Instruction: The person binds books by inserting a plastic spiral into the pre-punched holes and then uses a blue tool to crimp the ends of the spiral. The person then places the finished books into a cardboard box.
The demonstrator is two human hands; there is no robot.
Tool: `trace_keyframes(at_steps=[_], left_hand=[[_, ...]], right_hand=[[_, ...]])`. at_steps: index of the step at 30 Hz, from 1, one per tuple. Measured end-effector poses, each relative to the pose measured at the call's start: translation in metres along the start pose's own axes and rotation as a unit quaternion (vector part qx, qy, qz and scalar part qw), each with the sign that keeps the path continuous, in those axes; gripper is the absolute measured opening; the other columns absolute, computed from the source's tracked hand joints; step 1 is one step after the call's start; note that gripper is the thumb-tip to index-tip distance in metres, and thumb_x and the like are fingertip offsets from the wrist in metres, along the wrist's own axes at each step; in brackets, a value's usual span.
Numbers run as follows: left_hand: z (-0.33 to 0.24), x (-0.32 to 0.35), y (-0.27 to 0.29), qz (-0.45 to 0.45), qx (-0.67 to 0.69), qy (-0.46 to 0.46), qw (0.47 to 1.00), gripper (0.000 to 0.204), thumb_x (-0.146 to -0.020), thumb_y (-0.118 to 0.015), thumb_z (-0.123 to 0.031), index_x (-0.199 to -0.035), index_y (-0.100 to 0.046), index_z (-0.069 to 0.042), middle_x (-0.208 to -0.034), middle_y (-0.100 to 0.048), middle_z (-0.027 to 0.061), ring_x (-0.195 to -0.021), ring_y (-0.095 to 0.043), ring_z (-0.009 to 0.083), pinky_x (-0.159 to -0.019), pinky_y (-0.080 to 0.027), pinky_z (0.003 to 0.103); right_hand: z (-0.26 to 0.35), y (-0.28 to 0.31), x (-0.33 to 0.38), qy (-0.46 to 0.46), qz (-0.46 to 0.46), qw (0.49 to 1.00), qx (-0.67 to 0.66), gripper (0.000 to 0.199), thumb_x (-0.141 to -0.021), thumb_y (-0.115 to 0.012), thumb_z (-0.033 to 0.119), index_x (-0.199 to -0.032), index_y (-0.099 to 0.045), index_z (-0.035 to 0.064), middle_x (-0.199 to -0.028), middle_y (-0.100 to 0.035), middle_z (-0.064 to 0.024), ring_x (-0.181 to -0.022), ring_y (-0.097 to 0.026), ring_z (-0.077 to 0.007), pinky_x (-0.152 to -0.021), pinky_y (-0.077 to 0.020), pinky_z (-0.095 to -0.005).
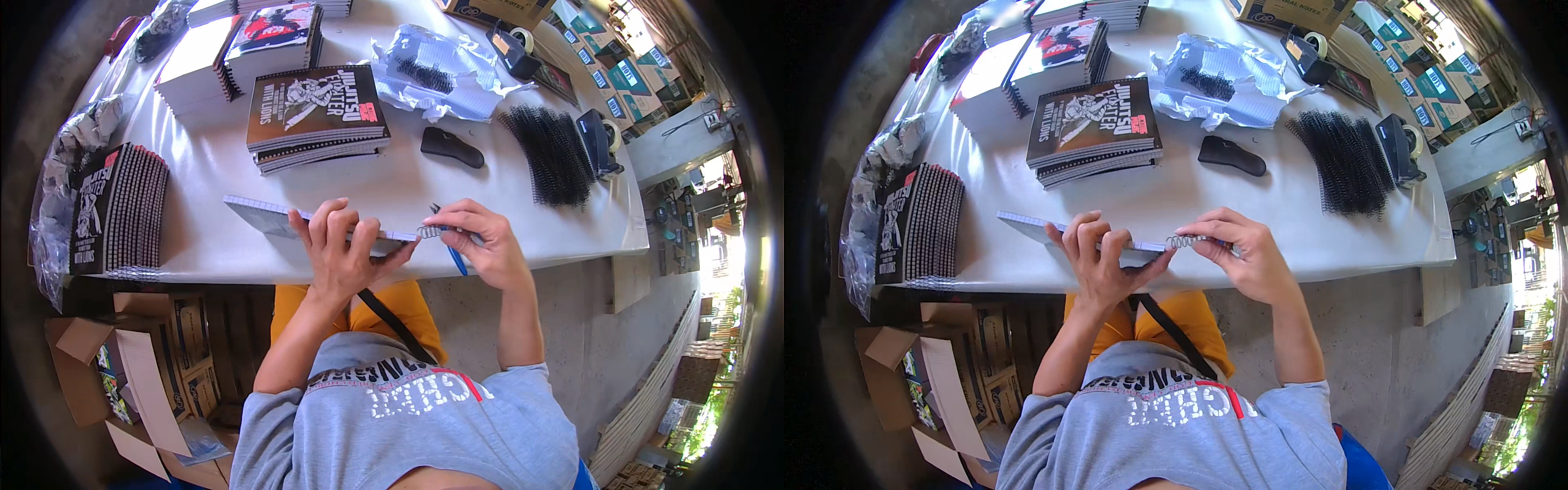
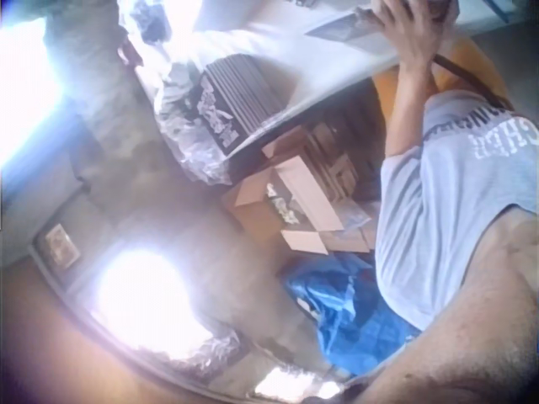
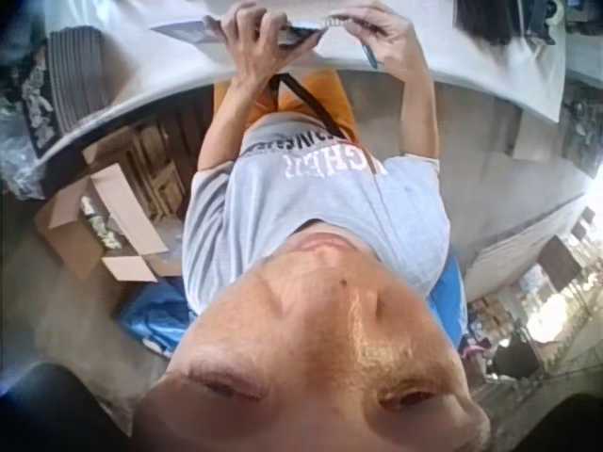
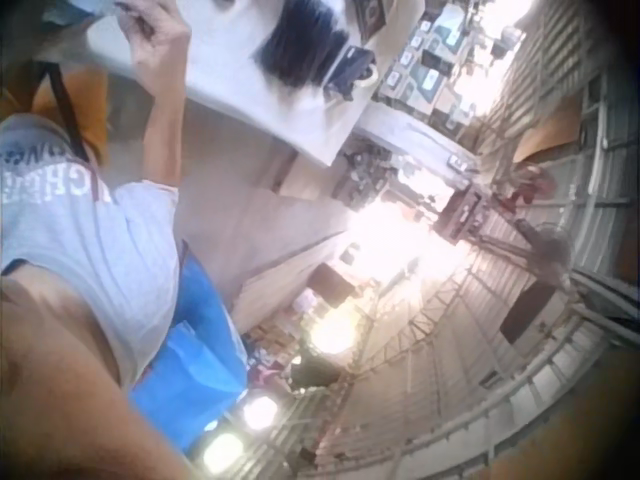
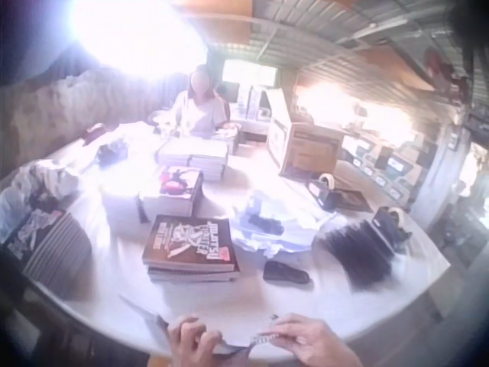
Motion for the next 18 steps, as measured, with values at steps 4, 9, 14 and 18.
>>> trace_keyframes(at_steps=[4, 9, 14, 18], left_hand=[[-0.003, -0.003, 0.000, -0.007, 0.010, -0.011, 1.000, 0.045, -0.062, -0.076, -0.050, -0.080, -0.053, -0.015, -0.085, -0.045, 0.0036, -0.099, -0.049, 0.0231, -0.107, -0.003, 0.054], [-0.003, -0.008, 0.003, 0.028, 0.000, -0.012, 1.000, 0.038, -0.067, -0.071, -0.050, -0.081, -0.055, -0.018, -0.083, -0.045, 0.0017, -0.097, -0.050, 0.0206, -0.108, -0.004, 0.052], [-0.001, -0.015, 0.005, 0.054, 0.050, 0.012, 0.997, 0.033, -0.067, -0.071, -0.045, -0.081, -0.058, -0.018, -0.081, -0.045, 0.0017, -0.098, -0.049, 0.0201, -0.107, -0.006, 0.050], [0.001, -0.015, 0.004, 0.071, 0.061, 0.034, 0.995, 0.033, -0.066, -0.072, -0.044, -0.081, -0.059, -0.018, -0.082, -0.046, 0.0021, -0.100, -0.049, 0.0214, -0.106, -0.009, 0.050]], right_hand=[[0.005, 0.003, -0.001, 0.035, -0.070, 0.997, 0.013, 0.022, -0.080, -0.058, -0.004, -0.100, -0.066, 0.0039, -0.088, -0.060, -0.0074, -0.077, -0.057, -0.0155, -0.070, -0.0447, -0.0250], [0.007, 0.004, -0.007, 0.057, -0.020, 0.998, 0.008, 0.026, -0.079, -0.058, -0.005, -0.101, -0.066, 0.0057, -0.081, -0.058, -0.0069, -0.071, -0.054, -0.0152, -0.066, -0.0432, -0.0259], [0.017, -0.004, -0.010, 0.088, 0.074, 0.986, 0.124, 0.041, -0.077, -0.049, -0.009, -0.111, -0.062, 0.0096, -0.062, -0.050, -0.0032, -0.061, -0.048, -0.0134, -0.059, -0.0397, -0.0271], [0.026, -0.009, -0.012, 0.045, 0.132, 0.985, 0.101, 0.038, -0.080, -0.047, -0.007, -0.112, -0.060, 0.0087, -0.062, -0.049, -0.0018, -0.061, -0.048, -0.0130, -0.059, -0.0410, -0.0257]])
Point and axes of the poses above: each hand's wrist, its own x-axis away from the middle knuckle, its own y-axis out of the back of the hand, z = x × y, the point moved 8 cm from there along -x, towards the middle knuckle
